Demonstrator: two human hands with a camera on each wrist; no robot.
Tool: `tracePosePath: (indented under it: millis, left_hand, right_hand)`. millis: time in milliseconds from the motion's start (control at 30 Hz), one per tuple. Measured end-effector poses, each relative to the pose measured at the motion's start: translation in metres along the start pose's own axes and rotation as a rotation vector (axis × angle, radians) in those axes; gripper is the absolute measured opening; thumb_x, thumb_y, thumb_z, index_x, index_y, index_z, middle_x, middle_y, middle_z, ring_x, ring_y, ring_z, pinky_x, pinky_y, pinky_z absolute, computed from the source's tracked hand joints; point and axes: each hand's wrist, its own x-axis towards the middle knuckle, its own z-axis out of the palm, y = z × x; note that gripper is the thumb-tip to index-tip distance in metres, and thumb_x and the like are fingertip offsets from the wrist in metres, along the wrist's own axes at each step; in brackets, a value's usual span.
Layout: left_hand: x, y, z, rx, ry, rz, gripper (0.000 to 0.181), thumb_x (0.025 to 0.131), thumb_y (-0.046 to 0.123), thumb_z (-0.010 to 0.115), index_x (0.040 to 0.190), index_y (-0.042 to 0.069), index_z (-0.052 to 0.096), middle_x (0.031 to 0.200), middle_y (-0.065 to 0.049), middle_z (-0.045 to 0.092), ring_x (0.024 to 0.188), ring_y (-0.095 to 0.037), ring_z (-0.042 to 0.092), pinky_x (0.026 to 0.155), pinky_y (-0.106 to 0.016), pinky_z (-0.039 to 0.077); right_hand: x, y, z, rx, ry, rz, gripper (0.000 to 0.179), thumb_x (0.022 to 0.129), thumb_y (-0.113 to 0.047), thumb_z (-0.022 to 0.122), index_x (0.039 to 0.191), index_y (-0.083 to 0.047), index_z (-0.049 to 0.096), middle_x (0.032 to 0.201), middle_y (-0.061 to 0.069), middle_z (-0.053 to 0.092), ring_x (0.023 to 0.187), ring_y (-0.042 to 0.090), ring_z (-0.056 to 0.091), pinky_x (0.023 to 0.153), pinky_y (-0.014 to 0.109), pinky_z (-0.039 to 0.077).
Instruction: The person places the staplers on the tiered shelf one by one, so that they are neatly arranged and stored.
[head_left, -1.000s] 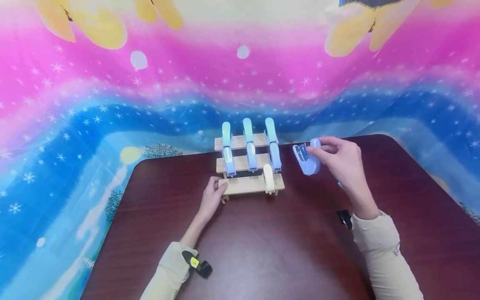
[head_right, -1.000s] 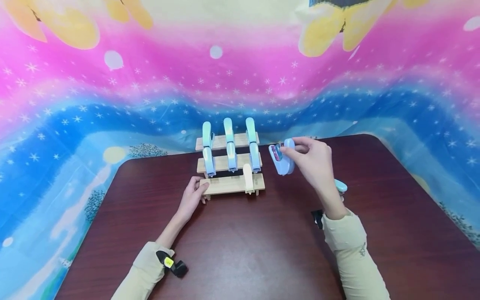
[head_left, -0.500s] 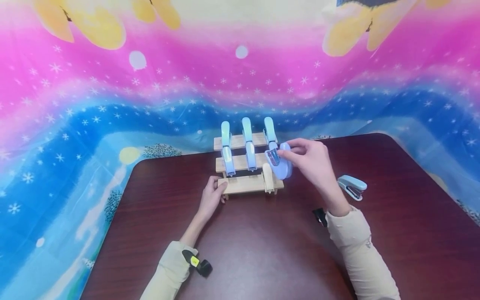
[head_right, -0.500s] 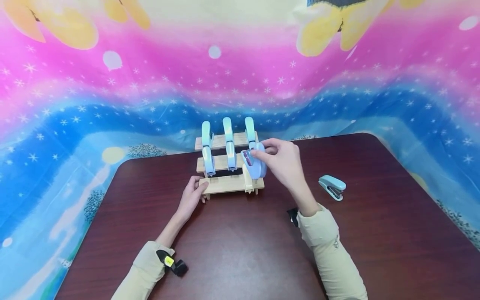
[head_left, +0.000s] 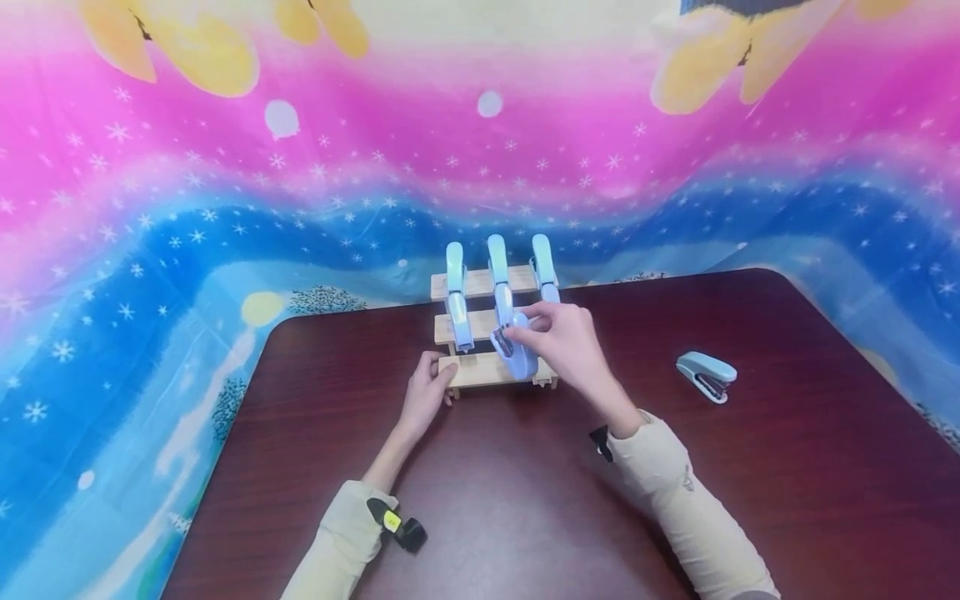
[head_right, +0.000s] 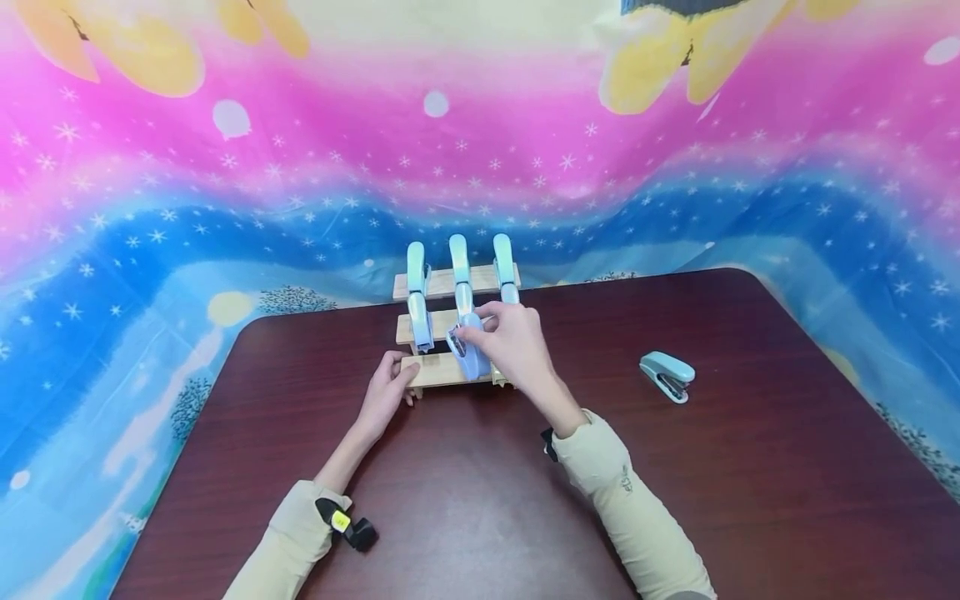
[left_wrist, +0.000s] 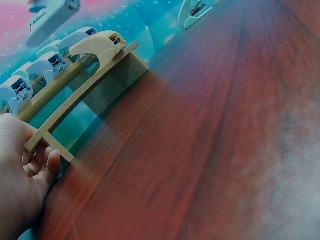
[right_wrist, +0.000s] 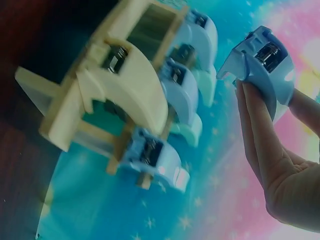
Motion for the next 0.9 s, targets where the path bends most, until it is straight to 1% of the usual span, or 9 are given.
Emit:
tracePosePath:
  millis: [67, 167, 267, 333, 400, 600, 700, 800, 900]
  left_hand:
    - [0.0, 0.0, 0.0, 0.004, 0.001, -0.001, 0.033, 0.103, 0.022, 0.063, 0.125, -0.001, 0.055, 0.078, -0.004, 0.061, 0.054, -0.015, 0.056, 0.057, -0.029, 0.051]
    - [0.001, 0.0, 0.0, 0.01, 0.004, -0.001, 0.031, 0.103, 0.021, 0.062, 0.125, 0.0, 0.055, 0.078, -0.004, 0.061, 0.054, -0.015, 0.056, 0.056, -0.028, 0.051]
    - [0.0, 0.0, -0.001, 0.009, 0.005, -0.002, 0.03, 0.103, 0.02, 0.061, 0.124, 0.0, 0.055, 0.078, -0.004, 0.062, 0.054, -0.015, 0.056, 0.056, -0.027, 0.052]
    - [0.0, 0.0, -0.001, 0.008, 0.002, -0.001, 0.03, 0.102, 0.021, 0.061, 0.124, 0.0, 0.055, 0.079, -0.004, 0.063, 0.055, -0.016, 0.056, 0.055, -0.027, 0.052]
    - [0.0, 0.001, -0.001, 0.008, -0.002, 0.0, 0.031, 0.102, 0.021, 0.061, 0.124, 0.0, 0.055, 0.08, -0.005, 0.064, 0.055, -0.016, 0.056, 0.055, -0.027, 0.052]
    - [0.0, 0.002, -0.003, 0.002, 0.003, 0.001, 0.03, 0.102, 0.02, 0.061, 0.124, 0.0, 0.054, 0.084, -0.008, 0.067, 0.055, -0.016, 0.056, 0.054, -0.027, 0.051]
    - [0.001, 0.001, -0.002, -0.006, -0.001, -0.003, 0.03, 0.103, 0.02, 0.061, 0.124, 0.0, 0.054, 0.084, -0.007, 0.067, 0.056, -0.016, 0.056, 0.054, -0.026, 0.051]
    - [0.001, -0.001, -0.001, -0.004, -0.005, -0.005, 0.03, 0.103, 0.02, 0.061, 0.125, 0.0, 0.054, 0.081, -0.004, 0.065, 0.056, -0.016, 0.056, 0.055, -0.027, 0.051]
    - [0.002, 0.001, -0.001, 0.009, -0.004, -0.003, 0.031, 0.103, 0.02, 0.061, 0.125, 0.001, 0.055, 0.079, -0.004, 0.063, 0.054, -0.015, 0.056, 0.056, -0.027, 0.051]
  right_hand:
    - [-0.001, 0.001, 0.009, -0.017, -0.008, -0.013, 0.033, 0.085, -0.021, 0.087, 0.108, 0.001, 0.078, 0.086, 0.014, 0.077, 0.075, 0.023, 0.075, 0.062, 0.035, 0.06]
    - [-0.002, 0.003, 0.022, -0.052, -0.021, -0.038, 0.032, 0.085, -0.021, 0.087, 0.106, 0.001, 0.077, 0.079, 0.01, 0.075, 0.065, 0.019, 0.068, 0.054, 0.031, 0.055]
    - [-0.003, 0.007, 0.033, -0.074, -0.037, -0.059, 0.029, 0.087, -0.019, 0.085, 0.104, 0.002, 0.075, 0.069, 0.006, 0.068, 0.055, 0.016, 0.06, 0.048, 0.029, 0.049]
    - [-0.004, 0.009, 0.039, -0.092, -0.036, -0.069, 0.027, 0.088, -0.017, 0.084, 0.104, 0.003, 0.074, 0.065, 0.004, 0.063, 0.052, 0.015, 0.056, 0.046, 0.028, 0.046]
    - [-0.004, 0.01, 0.045, -0.125, -0.025, -0.079, 0.027, 0.088, -0.016, 0.084, 0.105, 0.003, 0.073, 0.065, 0.004, 0.06, 0.052, 0.015, 0.055, 0.047, 0.028, 0.046]
    - [-0.005, 0.014, 0.063, -0.217, 0.008, -0.153, 0.034, 0.089, -0.014, 0.084, 0.112, 0.004, 0.067, 0.077, 0.011, 0.066, 0.057, 0.017, 0.055, 0.054, 0.031, 0.05]
    - [-0.007, 0.019, 0.071, -0.225, 0.015, -0.173, 0.035, 0.09, -0.012, 0.082, 0.114, 0.003, 0.062, 0.072, 0.01, 0.063, 0.056, 0.018, 0.056, 0.053, 0.032, 0.051]
    - [-0.008, 0.021, 0.074, -0.236, 0.017, -0.194, 0.033, 0.091, -0.01, 0.081, 0.111, 0.003, 0.058, 0.066, 0.007, 0.055, 0.055, 0.019, 0.056, 0.05, 0.031, 0.05]
    - [-0.007, 0.019, 0.071, -0.239, -0.019, -0.197, 0.029, 0.093, -0.006, 0.078, 0.11, 0.004, 0.058, 0.068, 0.008, 0.058, 0.057, 0.02, 0.059, 0.052, 0.03, 0.053]
